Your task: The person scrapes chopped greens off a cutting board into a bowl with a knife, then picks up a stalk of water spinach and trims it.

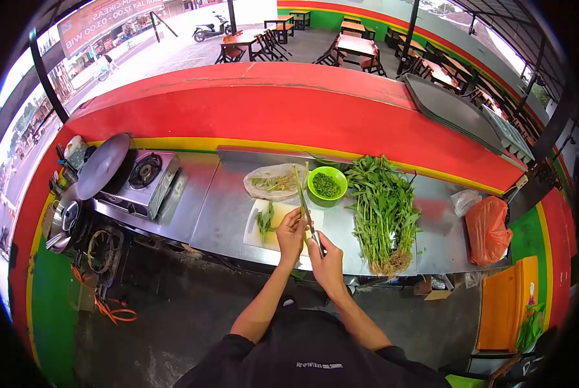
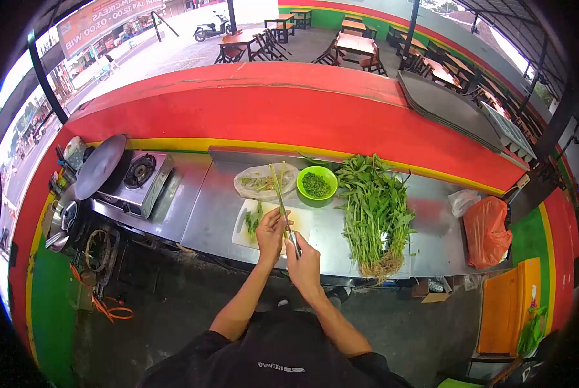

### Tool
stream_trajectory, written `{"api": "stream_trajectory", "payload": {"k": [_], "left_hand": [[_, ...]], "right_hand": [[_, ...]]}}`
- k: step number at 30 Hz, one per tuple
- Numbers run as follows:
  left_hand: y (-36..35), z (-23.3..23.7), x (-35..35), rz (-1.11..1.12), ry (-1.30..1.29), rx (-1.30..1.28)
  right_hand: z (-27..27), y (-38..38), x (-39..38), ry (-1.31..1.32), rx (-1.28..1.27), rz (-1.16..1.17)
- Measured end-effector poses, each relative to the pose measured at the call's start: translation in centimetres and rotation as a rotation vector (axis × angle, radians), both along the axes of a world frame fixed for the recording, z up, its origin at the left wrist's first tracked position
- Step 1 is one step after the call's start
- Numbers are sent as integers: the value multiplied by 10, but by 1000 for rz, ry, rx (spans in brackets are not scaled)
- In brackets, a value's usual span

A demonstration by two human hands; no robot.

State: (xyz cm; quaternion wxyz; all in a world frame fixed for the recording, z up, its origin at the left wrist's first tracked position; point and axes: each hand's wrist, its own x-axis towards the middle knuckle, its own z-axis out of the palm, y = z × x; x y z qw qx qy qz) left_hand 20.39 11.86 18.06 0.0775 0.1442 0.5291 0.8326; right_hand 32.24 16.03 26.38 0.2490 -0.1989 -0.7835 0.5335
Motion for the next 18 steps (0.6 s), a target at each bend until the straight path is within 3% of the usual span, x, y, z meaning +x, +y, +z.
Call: {"api": "stream_trajectory", "payload": {"k": [18], "left_hand": [[2, -4, 12, -41, 4, 3]], "right_hand": [[-6, 5, -5, 13, -61, -19]]}}
